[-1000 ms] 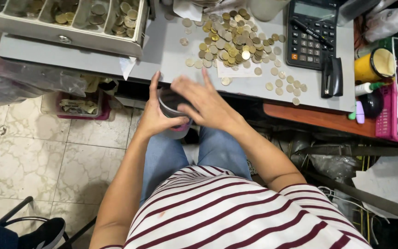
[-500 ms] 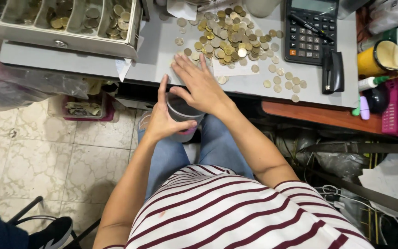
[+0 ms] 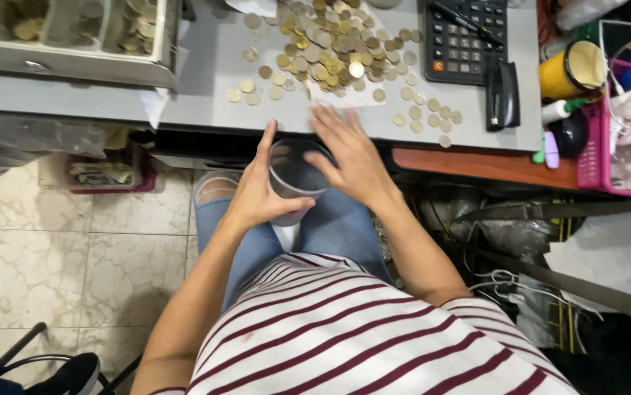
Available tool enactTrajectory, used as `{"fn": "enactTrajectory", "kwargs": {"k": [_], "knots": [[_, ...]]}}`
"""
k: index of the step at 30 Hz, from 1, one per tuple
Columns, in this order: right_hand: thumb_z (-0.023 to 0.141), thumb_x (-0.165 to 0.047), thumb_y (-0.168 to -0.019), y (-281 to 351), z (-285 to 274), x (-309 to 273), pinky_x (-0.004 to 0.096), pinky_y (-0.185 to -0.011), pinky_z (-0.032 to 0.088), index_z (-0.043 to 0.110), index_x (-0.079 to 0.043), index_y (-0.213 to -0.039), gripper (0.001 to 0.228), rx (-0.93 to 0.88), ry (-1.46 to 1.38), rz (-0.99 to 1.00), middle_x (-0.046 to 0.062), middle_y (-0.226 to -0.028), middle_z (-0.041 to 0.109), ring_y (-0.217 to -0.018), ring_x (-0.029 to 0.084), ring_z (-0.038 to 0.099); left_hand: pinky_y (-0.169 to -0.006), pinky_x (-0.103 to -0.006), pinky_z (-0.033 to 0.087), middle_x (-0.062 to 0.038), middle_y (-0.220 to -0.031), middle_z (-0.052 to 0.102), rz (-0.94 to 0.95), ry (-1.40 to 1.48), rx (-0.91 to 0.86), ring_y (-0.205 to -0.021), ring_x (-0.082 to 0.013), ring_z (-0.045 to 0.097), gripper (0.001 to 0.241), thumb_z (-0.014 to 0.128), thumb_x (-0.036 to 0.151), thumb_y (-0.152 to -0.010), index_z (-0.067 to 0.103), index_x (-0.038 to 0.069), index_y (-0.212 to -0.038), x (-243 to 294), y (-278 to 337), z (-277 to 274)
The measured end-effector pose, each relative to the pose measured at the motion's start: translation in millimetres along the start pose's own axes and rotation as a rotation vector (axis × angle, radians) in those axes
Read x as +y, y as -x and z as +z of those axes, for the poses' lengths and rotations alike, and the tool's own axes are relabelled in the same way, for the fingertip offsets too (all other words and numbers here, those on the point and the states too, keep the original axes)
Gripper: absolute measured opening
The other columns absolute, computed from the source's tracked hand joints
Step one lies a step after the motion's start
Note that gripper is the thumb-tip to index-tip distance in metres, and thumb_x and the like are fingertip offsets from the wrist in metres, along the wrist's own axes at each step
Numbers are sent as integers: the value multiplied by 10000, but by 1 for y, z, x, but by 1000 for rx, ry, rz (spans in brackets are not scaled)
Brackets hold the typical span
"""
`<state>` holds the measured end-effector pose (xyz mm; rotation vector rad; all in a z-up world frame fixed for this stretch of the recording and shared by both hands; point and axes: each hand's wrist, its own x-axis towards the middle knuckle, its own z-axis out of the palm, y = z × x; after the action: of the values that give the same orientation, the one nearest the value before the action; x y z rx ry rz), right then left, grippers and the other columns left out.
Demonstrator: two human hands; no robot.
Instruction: Picking up coins from a desk and placing them into a plastic cup
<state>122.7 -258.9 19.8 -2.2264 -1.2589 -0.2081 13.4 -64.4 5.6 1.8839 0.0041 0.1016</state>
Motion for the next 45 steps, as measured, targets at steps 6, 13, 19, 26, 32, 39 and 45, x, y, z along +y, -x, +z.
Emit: {"fn": "enactTrajectory", "kwargs": {"k": [6,13,19,26,32,39,45], "knots": [[656,-295,-1045,-43,-6,-4,549,-1221,282,534,-72,-1479,503,-25,-249,-81,192,-1513,532,-1418,406,472,-1071,-610,443,-291,-1424,546,-7,-14,-19,-1282,-509,556,1460,1007,379,-513,102,169,-1639,2,-6,13],[587,-385,-1081,-16,-33,25,593,-1282,123,213,-63,-1617,729,-114,16,199,168,-1684,268,-1580,367,210,-1087,-391,476,-200,-1374,621,48,-21,-54,-1218,-303,655,1381,977,343,-558,97,163,-1607,9,-11,20],[657,-374,-1037,21,-35,19,559,-1234,178,493,-51,-1515,600,-6,28,137,182,-1544,500,-1454,383,415,-1059,-563,473,-244,-1352,599,-27,34,-57,-1253,-438,614,1382,1006,346,-530,174,198,-1624,5,-21,27],[770,-417,-938,14,-37,0,497,-1260,174,595,-135,-1436,598,-13,-163,47,86,-1488,580,-1447,309,456,-1051,-566,486,-232,-1338,629,-4,61,-72,-1226,-442,632,1362,1015,326,-524,192,231,-1606,1,-22,29],[763,-478,-951,3,-34,10,600,-1226,142,519,-25,-1485,742,39,1,110,227,-1505,521,-1455,429,378,-1060,-575,472,-253,-1333,624,-20,58,-79,-1238,-454,618,1322,1000,312,-541,213,221,-1599,12,-19,20],[793,-458,-912,6,-40,-3,572,-1231,143,616,-96,-1390,625,3,-117,20,161,-1432,611,-1421,382,478,-1041,-595,483,-250,-1323,637,14,57,-77,-1224,-475,617,1320,1005,309,-534,207,229,-1582,5,-23,24],[487,-641,-1004,-28,-33,6,668,-1215,-68,314,-112,-1593,810,-148,119,120,163,-1642,380,-1567,364,202,-1059,-413,498,-206,-1485,524,125,12,-35,-1212,-348,656,1255,965,400,-586,218,150,-1563,-6,-19,17]]}}
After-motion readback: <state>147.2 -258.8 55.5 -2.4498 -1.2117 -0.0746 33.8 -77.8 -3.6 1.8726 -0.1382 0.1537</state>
